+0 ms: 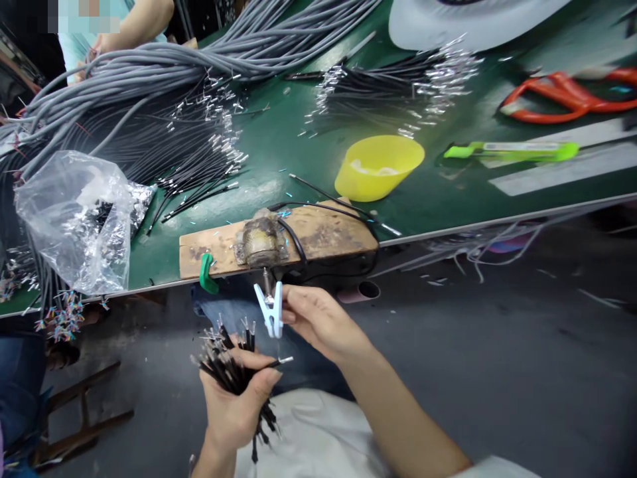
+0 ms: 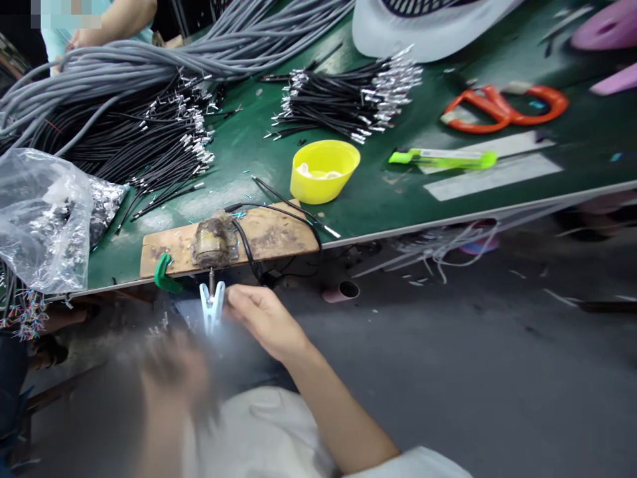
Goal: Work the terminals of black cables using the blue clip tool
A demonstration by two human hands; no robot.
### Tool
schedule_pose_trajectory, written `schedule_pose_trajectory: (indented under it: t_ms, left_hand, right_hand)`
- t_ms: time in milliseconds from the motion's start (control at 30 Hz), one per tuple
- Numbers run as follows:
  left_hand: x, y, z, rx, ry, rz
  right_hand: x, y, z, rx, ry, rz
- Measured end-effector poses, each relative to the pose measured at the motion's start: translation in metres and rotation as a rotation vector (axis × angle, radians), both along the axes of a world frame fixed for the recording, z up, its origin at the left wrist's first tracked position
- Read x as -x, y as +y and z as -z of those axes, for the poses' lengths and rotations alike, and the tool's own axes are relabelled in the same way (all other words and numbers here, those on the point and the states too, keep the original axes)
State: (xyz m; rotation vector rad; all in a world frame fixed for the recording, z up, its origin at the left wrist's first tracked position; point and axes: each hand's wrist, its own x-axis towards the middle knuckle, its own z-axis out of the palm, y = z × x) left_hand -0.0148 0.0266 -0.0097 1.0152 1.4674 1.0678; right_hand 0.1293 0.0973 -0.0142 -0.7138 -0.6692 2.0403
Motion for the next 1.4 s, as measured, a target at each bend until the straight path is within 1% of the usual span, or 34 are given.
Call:
schedule_pose_trajectory:
  t_ms: [67, 200, 300, 400, 467, 567, 600, 667, 733, 833, 933, 1000, 1067, 1100, 1167, 1233, 1300, 1367, 1400]
  left_hand:
    - [0.001, 0.000, -0.002, -0.012, -0.013, -0.041]
    - [-0.012, -0.004, -0.009, -0.143, 0.030, -0.194]
    - [-0.020, -0.004, -0.010, -0.146, 0.025, -0.192]
    - [-0.017, 0.001, -0.008, -0.095, -0.011, -0.187]
    - [-0.012, 0.005, -0.007, -0.041, -0.047, -0.150]
    - [-0.007, 0.008, -0.009, 0.063, -0.119, -0.018]
    - [-0.007, 0.007, -0.010, 0.051, -0.117, -0.016]
    - [-0.008, 0.002, -0.012, -0.026, -0.066, -0.096]
    - [-0.010, -0.005, -0.011, -0.052, -0.039, -0.137]
    - [-0.010, -0.014, -0.007, 0.025, -0.119, -0.135]
    - [-0.004, -0.016, 0.001, 0.092, -0.227, -0.164]
    - [0.002, -0.015, 0.006, 0.133, -0.249, -0.144]
    - [0.006, -0.014, 0.007, 0.165, -0.230, -0.128]
    - [0.006, -0.014, 0.007, 0.176, -0.212, -0.131]
    - [0.003, -0.016, 0.004, 0.156, -0.162, -0.188]
    - [-0.004, -0.020, -0.001, 0.102, -0.121, -0.273]
    - [-0.013, -0.023, -0.006, 0.058, -0.082, -0.314]
    - [-0.021, -0.024, -0.009, 0.027, -0.019, -0.320]
    - [-0.024, -0.025, -0.009, 0.019, 0.009, -0.316]
  right_hand:
    - [0.005, 0.006, -0.007, -0.021, 0.048, 0.015]
    - [0.015, 0.008, -0.014, 0.025, 0.159, 0.036]
    - [0.018, 0.006, -0.014, 0.071, 0.208, 0.043]
    - [0.018, 0.004, -0.010, 0.082, 0.240, -0.001]
    - [0.016, 0.004, -0.004, 0.108, 0.252, -0.025]
    - [0.010, 0.005, 0.011, 0.174, 0.254, 0.001]
    - [0.008, 0.004, 0.017, 0.185, 0.250, 0.018]
    - [0.002, 0.001, 0.028, 0.183, 0.240, 0.050]
    - [-0.002, -0.008, 0.037, 0.168, 0.205, 0.082]
    - [-0.001, -0.028, 0.046, 0.147, 0.080, 0.098]
    - [0.003, -0.049, 0.051, 0.117, -0.076, 0.013]
    - [0.005, -0.058, 0.050, 0.047, -0.182, -0.017]
    - [0.003, -0.061, 0.046, -0.054, -0.277, -0.008]
    - [0.002, -0.060, 0.043, -0.105, -0.321, 0.008]
    - [-0.003, -0.058, 0.035, -0.203, -0.400, 0.059]
    - [-0.006, -0.057, 0.026, -0.324, -0.466, 0.163]
    - [-0.006, -0.057, 0.018, -0.493, -0.522, 0.309]
    - [-0.003, -0.059, 0.011, -0.692, -0.584, 0.433]
    - [-0.001, -0.060, 0.008, -0.785, -0.632, 0.461]
